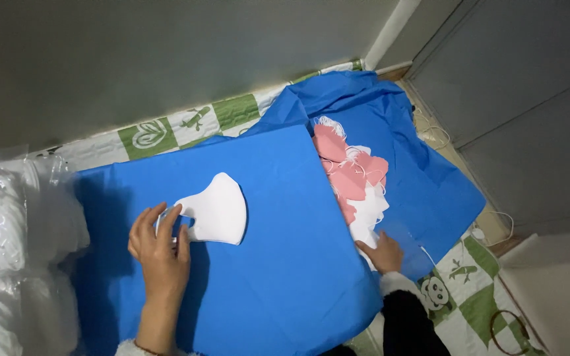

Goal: The person is picking up individual white face masks from a pile, inspecting them, and placing them into a clear plastic bag.

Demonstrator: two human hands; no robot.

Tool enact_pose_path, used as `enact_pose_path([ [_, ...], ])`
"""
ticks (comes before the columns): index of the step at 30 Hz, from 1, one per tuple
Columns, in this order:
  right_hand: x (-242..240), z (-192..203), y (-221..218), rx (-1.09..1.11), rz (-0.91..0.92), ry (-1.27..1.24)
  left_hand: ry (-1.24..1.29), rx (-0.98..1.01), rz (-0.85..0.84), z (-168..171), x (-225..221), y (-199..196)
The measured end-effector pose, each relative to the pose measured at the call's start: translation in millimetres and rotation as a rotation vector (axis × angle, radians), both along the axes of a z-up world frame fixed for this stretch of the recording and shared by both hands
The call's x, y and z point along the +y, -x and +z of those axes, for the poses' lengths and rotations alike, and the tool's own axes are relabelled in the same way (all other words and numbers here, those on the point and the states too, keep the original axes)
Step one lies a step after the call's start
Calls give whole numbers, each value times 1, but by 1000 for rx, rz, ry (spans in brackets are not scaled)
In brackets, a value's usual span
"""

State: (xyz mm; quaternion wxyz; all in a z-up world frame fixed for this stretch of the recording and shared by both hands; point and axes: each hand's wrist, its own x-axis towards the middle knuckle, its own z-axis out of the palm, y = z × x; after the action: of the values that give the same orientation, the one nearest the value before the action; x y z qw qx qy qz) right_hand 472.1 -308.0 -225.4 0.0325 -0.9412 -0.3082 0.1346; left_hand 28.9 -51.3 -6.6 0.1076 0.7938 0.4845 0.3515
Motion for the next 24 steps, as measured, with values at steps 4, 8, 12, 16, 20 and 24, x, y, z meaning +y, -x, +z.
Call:
enact_pose_path([
  [4, 15, -3, -5, -46, 136, -86, 2, 0, -13, -5, 1, 0],
  [8, -15, -19, -24, 345, -171, -277, 19, -7, -15, -9, 5, 2],
  [12, -96, -72, -47, 225, -200, -397, 41, 31, -22, -11, 3, 4],
  [16, -114, -21, -21, -20, -341, -2, 61, 43, -19, -11, 3, 2],
  [20, -92, -16, -26, -414, 1, -273, 42, 47, -33, -11, 2, 3],
  [24, -35, -32, -43, 216, -15, -271, 40, 41, -17, -10, 3, 3],
])
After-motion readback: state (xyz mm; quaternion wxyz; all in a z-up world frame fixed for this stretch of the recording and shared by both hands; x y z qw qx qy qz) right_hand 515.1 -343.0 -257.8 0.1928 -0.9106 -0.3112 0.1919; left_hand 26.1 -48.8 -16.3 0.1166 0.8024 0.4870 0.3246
